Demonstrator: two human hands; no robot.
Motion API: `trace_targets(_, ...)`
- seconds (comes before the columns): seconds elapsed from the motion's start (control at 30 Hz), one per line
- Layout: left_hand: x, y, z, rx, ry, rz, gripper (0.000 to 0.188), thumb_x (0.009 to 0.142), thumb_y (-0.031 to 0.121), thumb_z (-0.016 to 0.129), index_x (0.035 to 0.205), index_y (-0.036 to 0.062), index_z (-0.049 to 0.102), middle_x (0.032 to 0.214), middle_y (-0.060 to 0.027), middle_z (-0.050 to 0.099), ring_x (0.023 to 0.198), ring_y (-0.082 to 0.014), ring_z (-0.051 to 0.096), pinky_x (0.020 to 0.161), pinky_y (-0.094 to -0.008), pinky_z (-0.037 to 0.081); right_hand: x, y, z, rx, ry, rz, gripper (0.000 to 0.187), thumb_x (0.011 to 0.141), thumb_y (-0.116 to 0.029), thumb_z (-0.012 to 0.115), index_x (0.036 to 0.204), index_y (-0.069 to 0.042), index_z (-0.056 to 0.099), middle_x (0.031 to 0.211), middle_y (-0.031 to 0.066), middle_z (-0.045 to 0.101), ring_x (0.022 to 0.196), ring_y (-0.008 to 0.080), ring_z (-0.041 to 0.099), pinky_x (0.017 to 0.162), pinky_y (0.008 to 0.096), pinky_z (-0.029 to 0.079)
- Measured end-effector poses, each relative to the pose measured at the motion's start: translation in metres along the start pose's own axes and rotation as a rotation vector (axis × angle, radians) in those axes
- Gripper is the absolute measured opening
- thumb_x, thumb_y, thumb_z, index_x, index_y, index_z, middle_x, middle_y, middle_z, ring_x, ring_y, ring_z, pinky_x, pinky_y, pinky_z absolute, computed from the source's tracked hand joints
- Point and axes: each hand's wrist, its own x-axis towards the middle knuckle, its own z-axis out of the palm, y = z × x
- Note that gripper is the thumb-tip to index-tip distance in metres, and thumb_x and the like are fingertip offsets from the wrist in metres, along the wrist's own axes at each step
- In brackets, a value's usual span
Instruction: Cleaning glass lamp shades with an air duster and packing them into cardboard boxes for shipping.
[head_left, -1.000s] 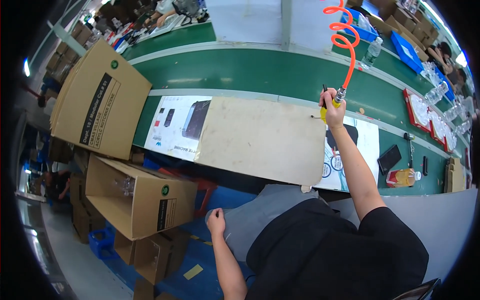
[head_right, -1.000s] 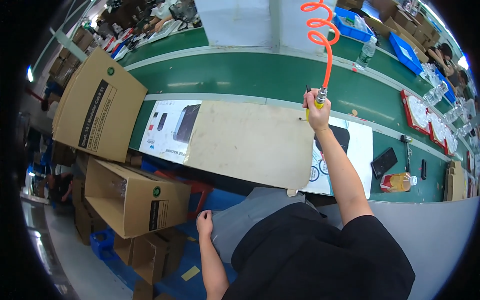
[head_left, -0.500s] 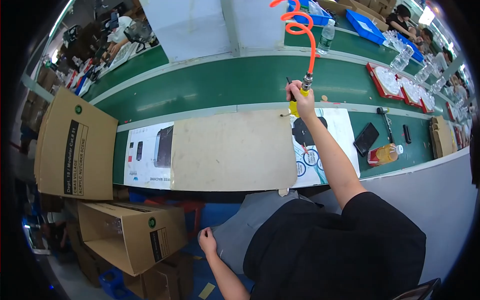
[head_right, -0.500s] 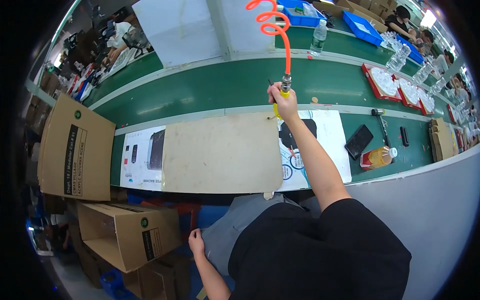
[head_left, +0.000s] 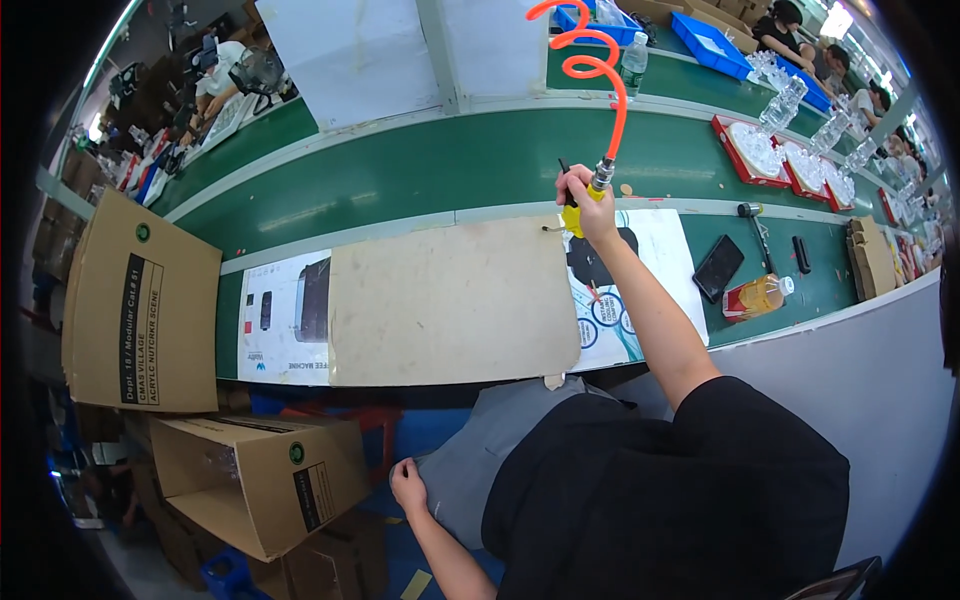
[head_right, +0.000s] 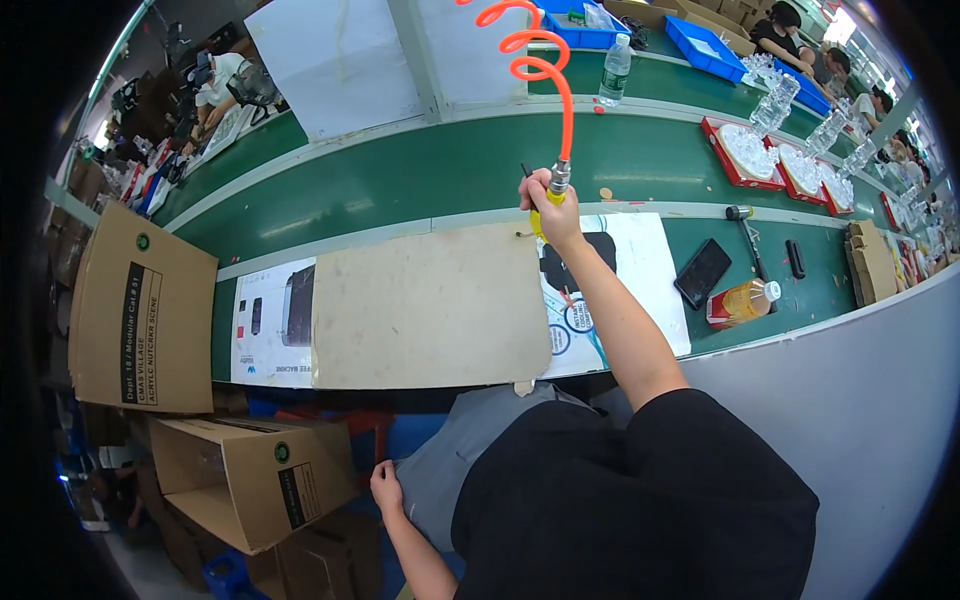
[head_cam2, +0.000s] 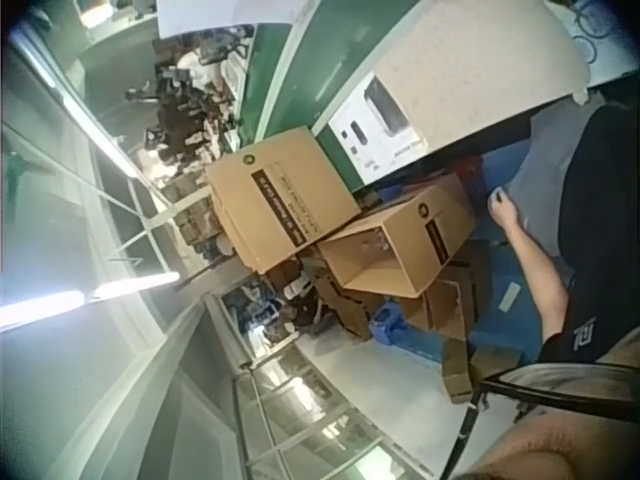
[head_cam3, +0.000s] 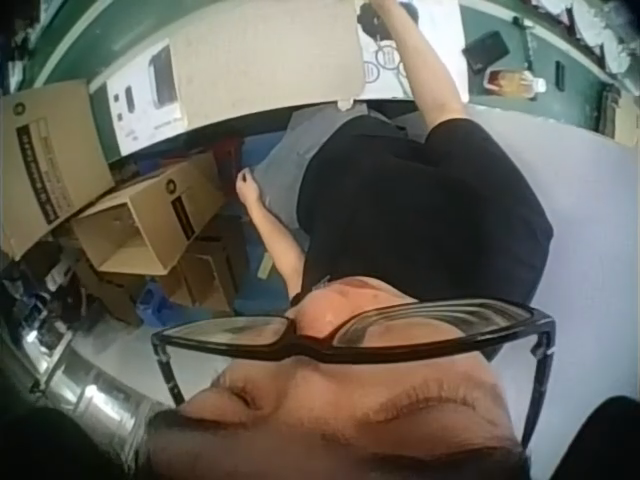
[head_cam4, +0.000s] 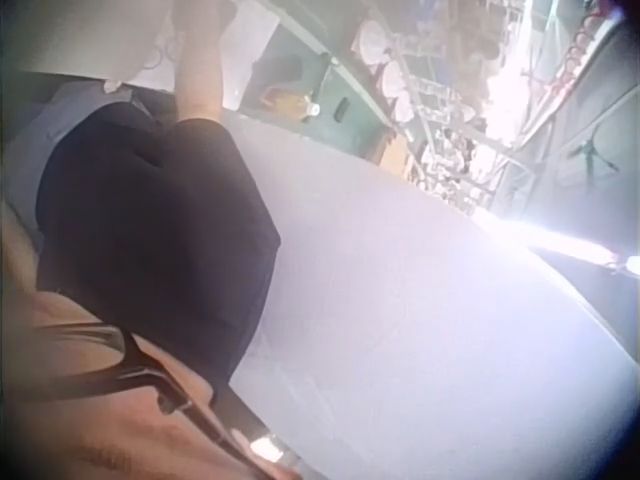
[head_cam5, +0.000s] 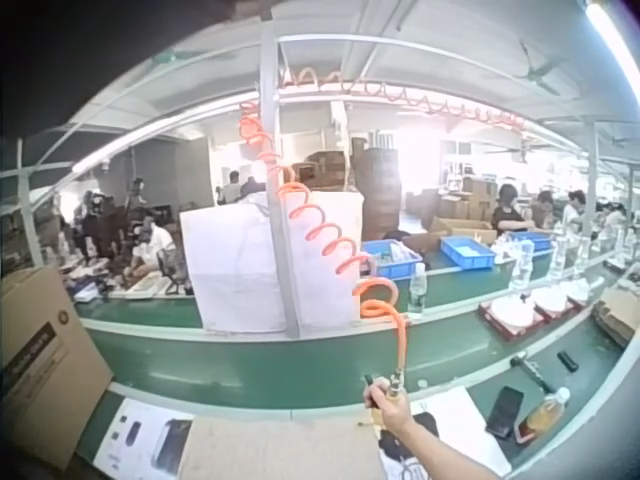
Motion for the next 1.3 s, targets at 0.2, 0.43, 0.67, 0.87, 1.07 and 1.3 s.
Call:
trace_targets(0.2,-0.003,-0.007,0.000,-0.039,0.001,0.015,0.031,0.092,0.029,0.054,0.104,0.0045,0.067,0.105,-0.0156,0.067,0.100,-0.0325,0.061,0.087,-0.0381,0.045,-0.023,-0.052,0.010,0.013,-0.148,0.349,0.017,0.090,-0.016,0.053,0.079,-0.002,0.056,0.067,0.0060,0.059,0.053,0.0121,0.056,0.051,0.0240,0.041)
trace_targets(0.43,0.000,-0.004,-0.001,-0.061,-0.020,-0.004,0.032,0.092,0.030,0.053,0.104,0.0055,0.068,0.106,-0.0152,0.066,0.101,-0.0341,0.059,0.087,-0.0400,0.045,-0.046,-0.067,-0.016,-0.073,-0.072,0.643,0.014,0.087,-0.013,0.055,0.077,-0.003,0.053,0.068,0.0051,0.058,0.047,0.0122,0.054,0.046,0.0255,0.042)
trace_targets(0.67,0.003,-0.003,0.002,-0.047,-0.023,0.006,0.032,0.091,0.031,0.053,0.104,0.0048,0.068,0.107,-0.0152,0.065,0.102,-0.0344,0.059,0.088,-0.0402,0.045,-0.030,-0.060,-0.038,-0.170,0.057,0.320,0.013,0.090,-0.012,0.053,0.081,-0.003,0.054,0.071,0.0054,0.058,0.050,0.0117,0.055,0.045,0.0230,0.040)
trace_targets(0.87,0.003,-0.009,0.003,-0.044,-0.022,0.017,0.031,0.091,0.030,0.054,0.103,0.0046,0.068,0.109,-0.0146,0.064,0.103,-0.0341,0.059,0.089,-0.0396,0.044,-0.024,-0.052,-0.045,-0.137,0.156,0.209,0.016,0.091,-0.013,0.053,0.079,-0.002,0.055,0.071,0.0067,0.059,0.053,0.0132,0.056,0.048,0.0245,0.043)
trace_targets(1.07,0.004,-0.008,0.004,-0.021,0.010,0.040,0.033,0.092,0.030,0.053,0.104,0.0030,0.067,0.102,-0.0172,0.068,0.098,-0.0320,0.062,0.087,-0.0375,0.045,-0.024,-0.041,-0.039,-0.080,0.190,0.148,0.018,0.092,-0.014,0.053,0.079,-0.002,0.055,0.070,0.0071,0.058,0.056,0.0138,0.057,0.053,0.0253,0.045)
trace_targets(1.3,0.001,-0.006,0.000,-0.034,-0.015,0.013,0.032,0.092,0.030,0.053,0.104,0.0037,0.067,0.106,-0.0160,0.066,0.100,-0.0329,0.060,0.088,-0.0386,0.045,-0.027,-0.034,-0.034,-0.019,0.237,0.063,0.018,0.092,-0.012,0.053,0.078,-0.002,0.054,0.070,0.0074,0.059,0.057,0.0134,0.057,0.054,0.0259,0.045)
